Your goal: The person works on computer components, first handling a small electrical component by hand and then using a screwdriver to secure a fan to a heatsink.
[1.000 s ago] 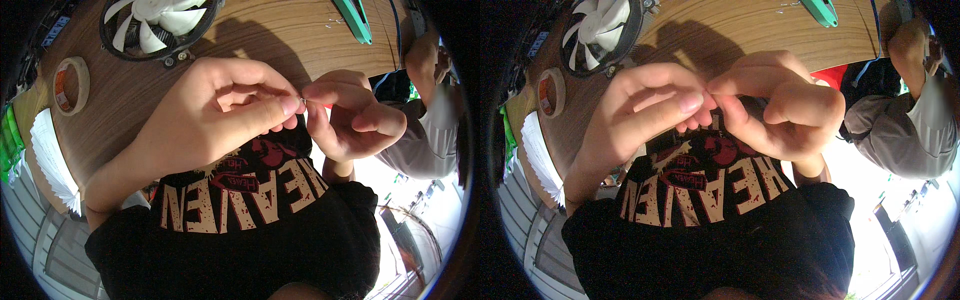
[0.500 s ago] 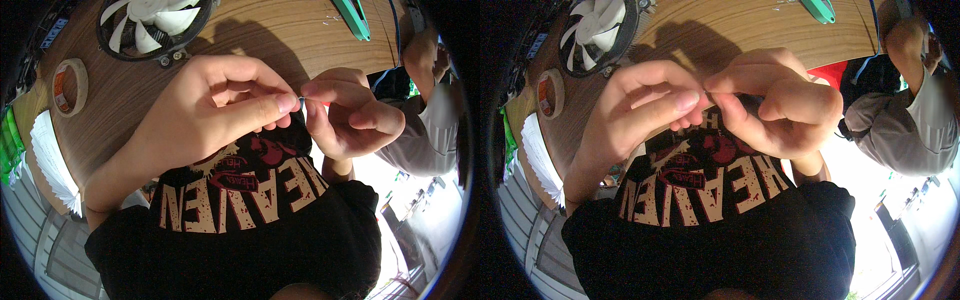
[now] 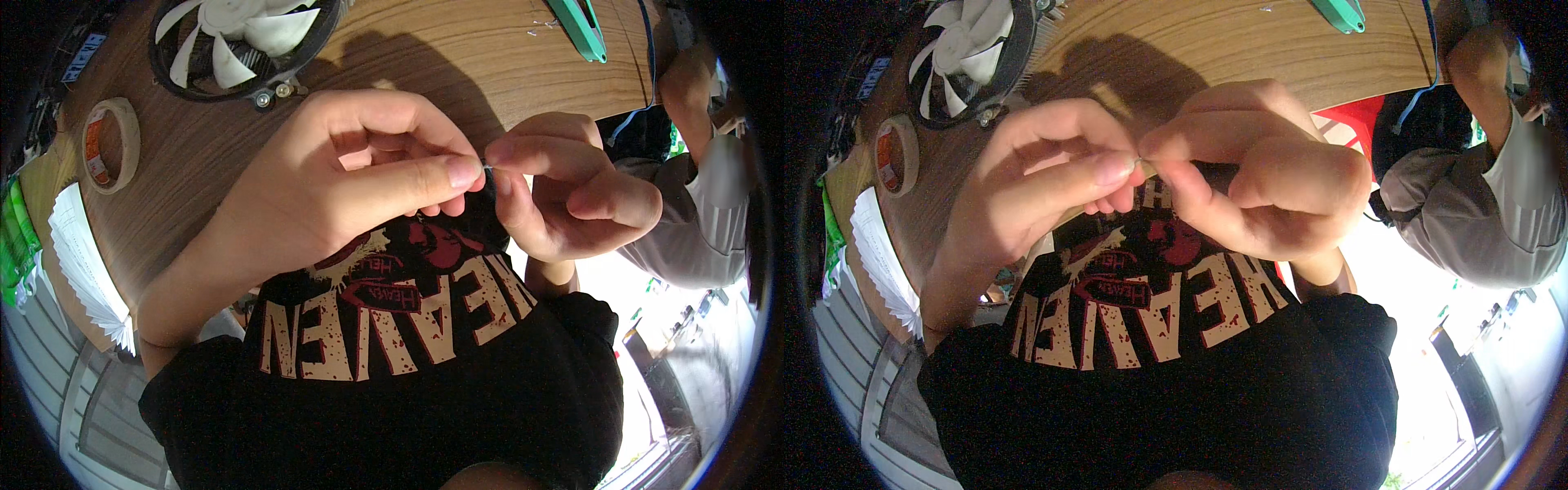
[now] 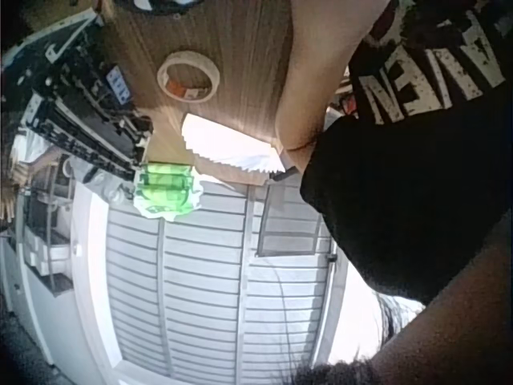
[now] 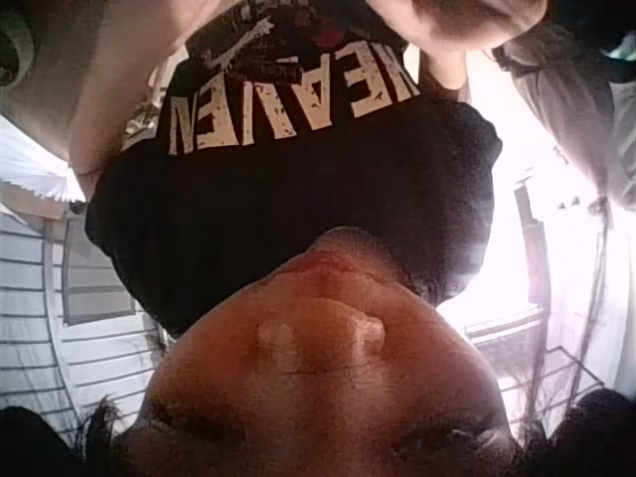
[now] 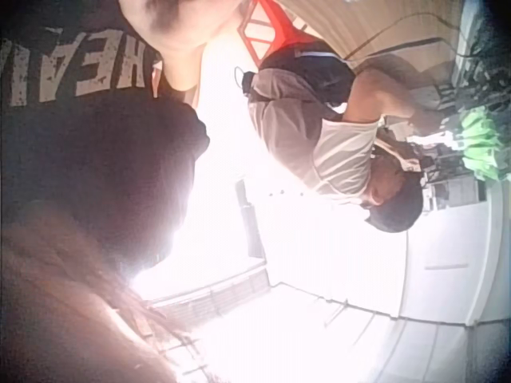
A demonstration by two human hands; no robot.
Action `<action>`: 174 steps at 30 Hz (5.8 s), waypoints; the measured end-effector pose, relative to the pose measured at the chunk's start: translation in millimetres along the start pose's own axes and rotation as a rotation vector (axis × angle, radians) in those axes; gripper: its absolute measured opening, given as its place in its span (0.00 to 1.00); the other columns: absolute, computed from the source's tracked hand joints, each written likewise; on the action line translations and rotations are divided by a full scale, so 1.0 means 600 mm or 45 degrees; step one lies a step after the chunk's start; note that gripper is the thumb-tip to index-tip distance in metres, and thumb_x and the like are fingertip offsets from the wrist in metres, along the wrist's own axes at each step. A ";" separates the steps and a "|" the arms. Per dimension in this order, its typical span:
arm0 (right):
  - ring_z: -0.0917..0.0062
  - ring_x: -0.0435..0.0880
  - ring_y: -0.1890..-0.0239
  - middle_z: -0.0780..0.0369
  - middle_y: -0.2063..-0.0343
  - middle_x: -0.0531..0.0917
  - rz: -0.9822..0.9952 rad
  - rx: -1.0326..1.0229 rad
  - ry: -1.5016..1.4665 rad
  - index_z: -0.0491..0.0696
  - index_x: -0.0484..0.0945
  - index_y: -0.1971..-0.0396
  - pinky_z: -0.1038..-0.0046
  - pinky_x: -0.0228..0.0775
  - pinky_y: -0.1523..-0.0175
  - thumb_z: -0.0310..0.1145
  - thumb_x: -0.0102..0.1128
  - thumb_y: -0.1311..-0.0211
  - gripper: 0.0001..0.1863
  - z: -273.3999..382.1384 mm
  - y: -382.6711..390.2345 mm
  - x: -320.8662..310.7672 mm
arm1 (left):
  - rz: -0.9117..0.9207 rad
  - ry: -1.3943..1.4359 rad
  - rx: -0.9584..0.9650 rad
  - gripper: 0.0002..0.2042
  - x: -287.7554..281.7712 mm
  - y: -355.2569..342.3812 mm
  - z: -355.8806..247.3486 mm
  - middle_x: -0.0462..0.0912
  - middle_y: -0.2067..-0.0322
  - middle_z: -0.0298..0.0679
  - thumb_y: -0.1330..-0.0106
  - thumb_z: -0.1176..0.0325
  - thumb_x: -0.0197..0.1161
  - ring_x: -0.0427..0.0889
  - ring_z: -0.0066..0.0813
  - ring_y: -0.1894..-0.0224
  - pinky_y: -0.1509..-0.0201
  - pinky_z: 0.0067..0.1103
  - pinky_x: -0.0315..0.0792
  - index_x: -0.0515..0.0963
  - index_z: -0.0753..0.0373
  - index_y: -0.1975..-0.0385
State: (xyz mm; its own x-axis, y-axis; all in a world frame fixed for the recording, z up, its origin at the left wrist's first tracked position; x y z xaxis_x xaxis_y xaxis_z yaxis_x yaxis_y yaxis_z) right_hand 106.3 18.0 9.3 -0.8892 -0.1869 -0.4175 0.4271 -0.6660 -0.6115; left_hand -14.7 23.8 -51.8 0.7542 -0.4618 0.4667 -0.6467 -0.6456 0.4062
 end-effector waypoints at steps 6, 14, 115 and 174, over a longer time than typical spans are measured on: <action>0.64 0.80 0.70 0.51 0.71 0.81 -0.006 -0.017 -0.046 0.49 0.55 0.65 0.73 0.73 0.67 0.16 0.64 0.53 0.25 0.000 0.004 0.005 | -0.001 0.029 -0.039 0.06 -0.002 0.000 0.001 0.77 0.74 0.37 0.40 0.70 0.57 0.75 0.21 0.69 0.62 0.17 0.68 0.75 0.66 0.69; 0.65 0.79 0.68 0.50 0.70 0.80 -0.063 -0.006 -0.337 0.47 0.57 0.61 0.70 0.72 0.63 0.18 0.62 0.51 0.24 -0.010 0.012 0.007 | -0.046 0.028 -0.044 0.05 -0.002 0.002 0.002 0.78 0.74 0.37 0.41 0.72 0.56 0.76 0.21 0.69 0.62 0.17 0.69 0.75 0.67 0.69; 0.69 0.78 0.74 0.56 0.79 0.77 0.180 0.110 0.047 0.38 0.74 0.75 0.71 0.74 0.66 0.25 0.63 0.52 0.08 -0.010 -0.018 0.012 | 0.044 -0.153 0.218 0.04 0.015 -0.002 -0.020 0.76 0.74 0.39 0.39 0.75 0.54 0.75 0.20 0.69 0.62 0.17 0.69 0.73 0.69 0.72; 0.73 0.79 0.62 0.57 0.67 0.78 -0.063 0.788 -0.424 0.36 0.73 0.66 0.73 0.72 0.54 0.21 0.55 0.44 0.06 -0.069 0.028 0.001 | -0.002 0.028 0.084 0.11 -0.012 -0.022 -0.001 0.74 0.73 0.40 0.35 0.67 0.46 0.71 0.23 0.72 0.67 0.18 0.64 0.71 0.70 0.65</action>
State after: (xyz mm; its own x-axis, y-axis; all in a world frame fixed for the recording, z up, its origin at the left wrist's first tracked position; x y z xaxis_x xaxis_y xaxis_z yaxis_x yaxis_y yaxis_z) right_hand 119.7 36.6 -28.9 -0.9502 -0.2911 -0.1107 0.3012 -0.9495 -0.0883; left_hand -11.6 35.9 -59.7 0.7521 -0.4479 0.4835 -0.6361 -0.6852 0.3547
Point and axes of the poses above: each hand's wrist, its own y-axis away from the middle knuckle, its own x-axis out of the palm, z = x × y, the point moved 8 cm from there along -y, towards the middle knuckle
